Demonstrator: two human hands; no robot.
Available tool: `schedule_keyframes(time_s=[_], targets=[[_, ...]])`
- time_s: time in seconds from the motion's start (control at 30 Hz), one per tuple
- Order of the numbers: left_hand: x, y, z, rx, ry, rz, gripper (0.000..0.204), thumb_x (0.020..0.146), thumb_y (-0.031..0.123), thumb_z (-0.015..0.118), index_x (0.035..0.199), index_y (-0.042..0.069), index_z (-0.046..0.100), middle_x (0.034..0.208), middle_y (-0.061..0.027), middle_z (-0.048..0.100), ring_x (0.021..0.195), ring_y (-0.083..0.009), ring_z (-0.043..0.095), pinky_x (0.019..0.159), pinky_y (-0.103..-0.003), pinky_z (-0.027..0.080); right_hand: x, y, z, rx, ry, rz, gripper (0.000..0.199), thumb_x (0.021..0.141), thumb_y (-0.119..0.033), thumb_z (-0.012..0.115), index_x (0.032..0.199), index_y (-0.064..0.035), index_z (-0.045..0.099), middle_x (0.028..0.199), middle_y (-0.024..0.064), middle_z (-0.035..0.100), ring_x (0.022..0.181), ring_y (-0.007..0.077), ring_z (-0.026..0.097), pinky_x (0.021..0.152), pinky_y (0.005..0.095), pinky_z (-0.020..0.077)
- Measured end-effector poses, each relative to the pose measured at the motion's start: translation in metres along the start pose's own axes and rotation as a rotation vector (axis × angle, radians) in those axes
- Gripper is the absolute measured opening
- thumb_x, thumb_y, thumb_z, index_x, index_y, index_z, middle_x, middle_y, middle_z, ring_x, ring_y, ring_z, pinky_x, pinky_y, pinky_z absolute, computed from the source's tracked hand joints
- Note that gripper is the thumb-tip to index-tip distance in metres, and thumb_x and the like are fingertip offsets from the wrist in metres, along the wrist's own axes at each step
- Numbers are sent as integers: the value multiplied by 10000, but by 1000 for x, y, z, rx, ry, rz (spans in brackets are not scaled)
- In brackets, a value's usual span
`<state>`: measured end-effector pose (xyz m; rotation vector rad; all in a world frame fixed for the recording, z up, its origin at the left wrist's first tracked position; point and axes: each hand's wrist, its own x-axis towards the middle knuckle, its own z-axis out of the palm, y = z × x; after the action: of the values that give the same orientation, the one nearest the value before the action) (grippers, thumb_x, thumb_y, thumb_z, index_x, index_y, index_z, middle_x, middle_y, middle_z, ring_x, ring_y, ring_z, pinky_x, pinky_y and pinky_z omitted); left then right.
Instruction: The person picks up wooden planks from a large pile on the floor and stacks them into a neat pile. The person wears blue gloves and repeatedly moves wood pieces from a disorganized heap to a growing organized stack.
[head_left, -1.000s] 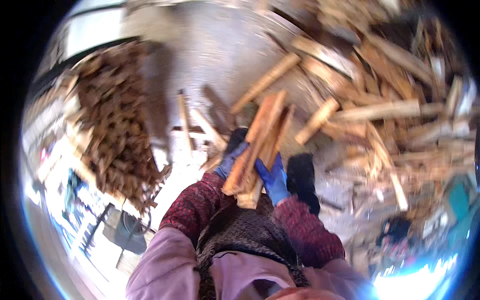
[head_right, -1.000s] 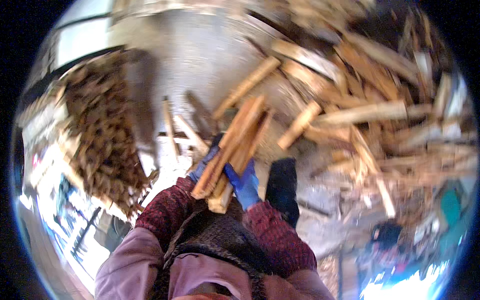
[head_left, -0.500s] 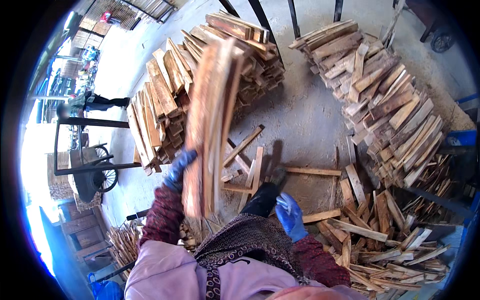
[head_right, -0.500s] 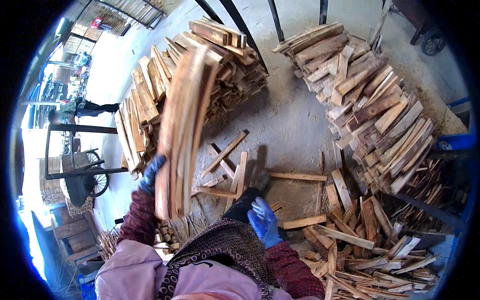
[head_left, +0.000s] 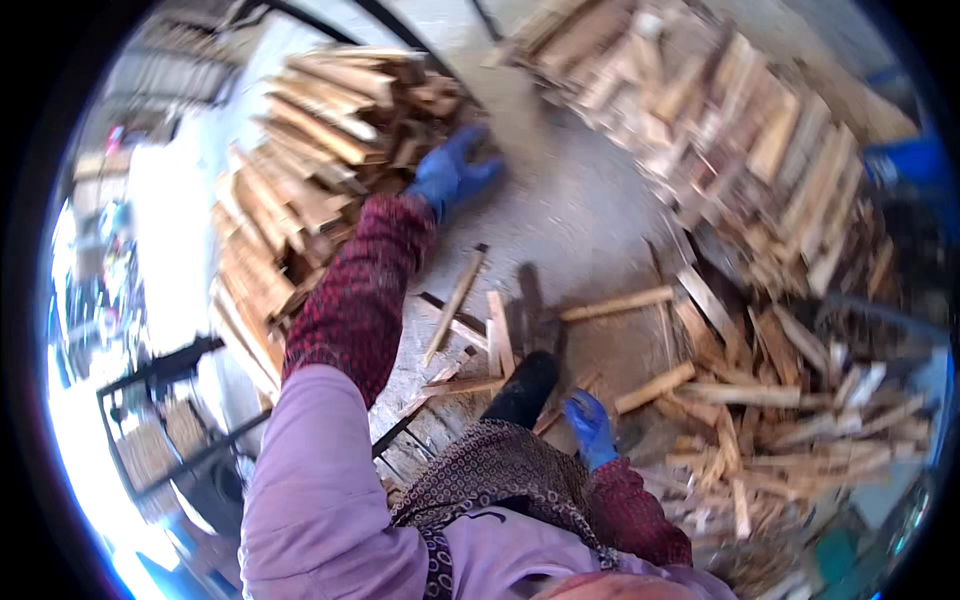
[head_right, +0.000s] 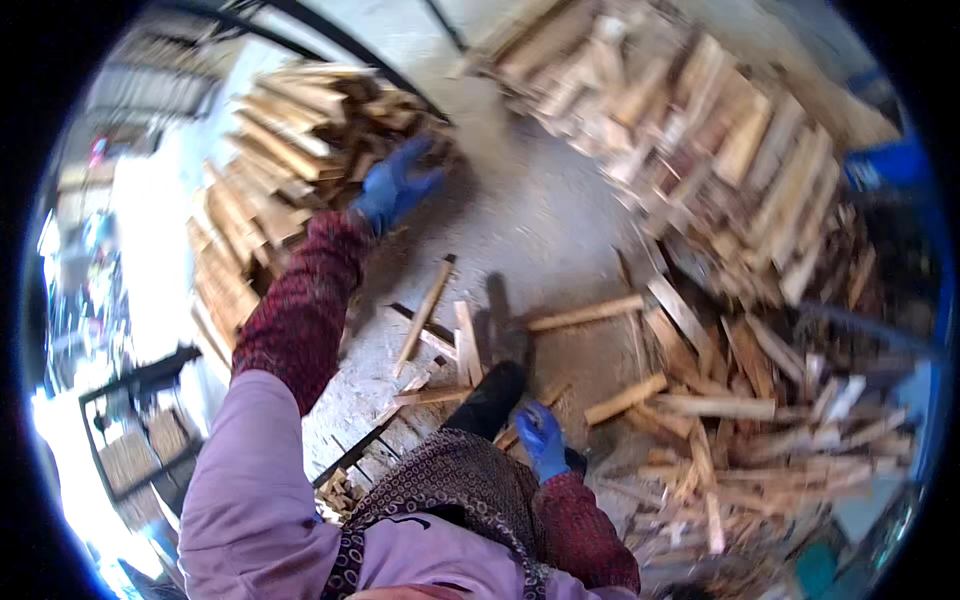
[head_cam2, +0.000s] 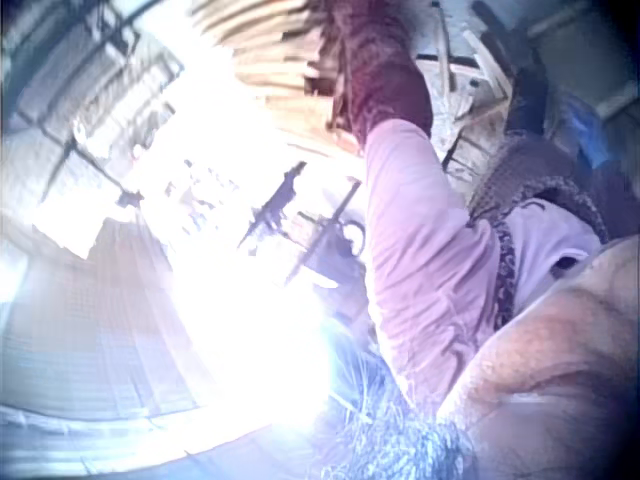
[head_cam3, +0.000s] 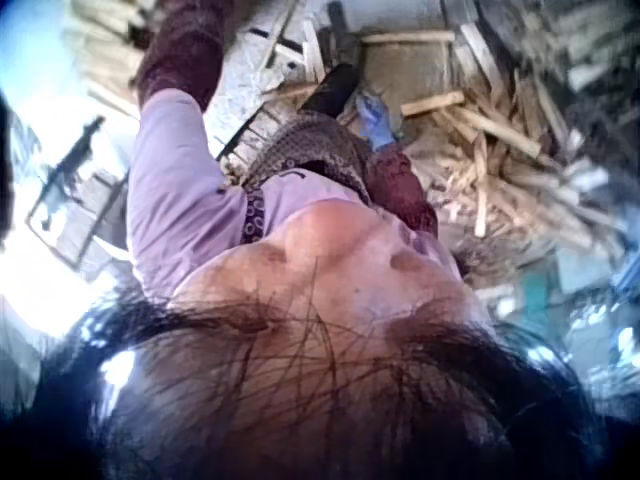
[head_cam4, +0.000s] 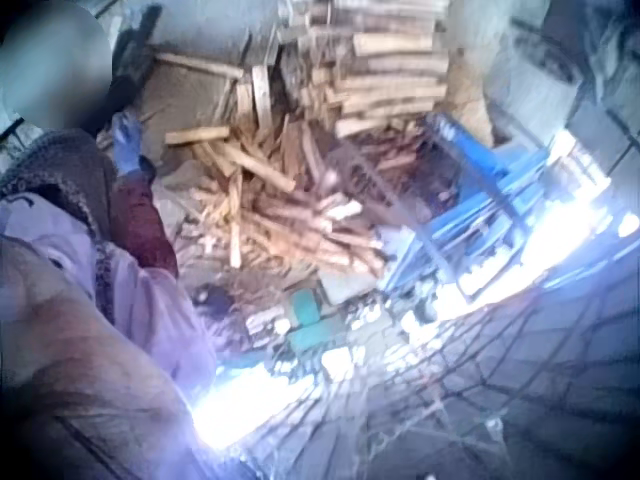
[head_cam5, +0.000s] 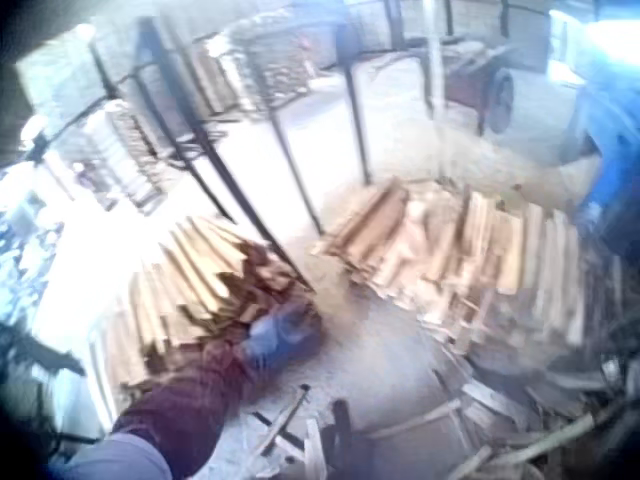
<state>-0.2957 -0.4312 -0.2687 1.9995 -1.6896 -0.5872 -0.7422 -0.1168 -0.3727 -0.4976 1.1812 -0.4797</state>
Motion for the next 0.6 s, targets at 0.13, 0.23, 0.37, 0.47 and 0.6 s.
schedule_keyframes(time_s=[0.13,0.23,0.37,0.47,0.6], targets=[[-137,60,189,-695,-749,-385,539,934,181,740,1404,16,534,1165,-96,678,1065,-149,630,912,-299,529,-43,11,-35,-252,109,56,349,963,-207,684,1204,38,621,1118,105,670,1024,178,634,938,334,514],[-250,91,314,-374,-765,26,516,896,202,776,1343,25,585,1077,-97,711,981,-193,664,863,-348,543,-62,45,-102,-20,270,155,328,957,-205,685,1179,34,651,1095,99,696,1055,185,642,915,325,513],[-424,126,446,-821,-1122,-420,522,864,241,803,1307,37,615,1116,-88,713,991,-177,661,878,-339,542,-68,185,-205,441,501,169,315,943,-210,703,1129,44,683,1072,113,717,1043,195,659,897,324,519],[-495,162,474,-642,-1237,-363,474,882,104,786,1314,24,607,1115,-42,692,970,-121,624,857,-306,542,-58,246,-284,22,502,271,377,925,-237,727,1132,73,675,1105,162,712,1029,243,672,915,340,524],[-520,183,556,-765,-1149,-760,492,899,74,762,1353,30,577,1164,-52,660,989,-119,611,851,-282,535,22,392,-428,-116,639,190,458,900,-343,742,1138,42,681,1048,142,716,916,252,668,851,350,525]])
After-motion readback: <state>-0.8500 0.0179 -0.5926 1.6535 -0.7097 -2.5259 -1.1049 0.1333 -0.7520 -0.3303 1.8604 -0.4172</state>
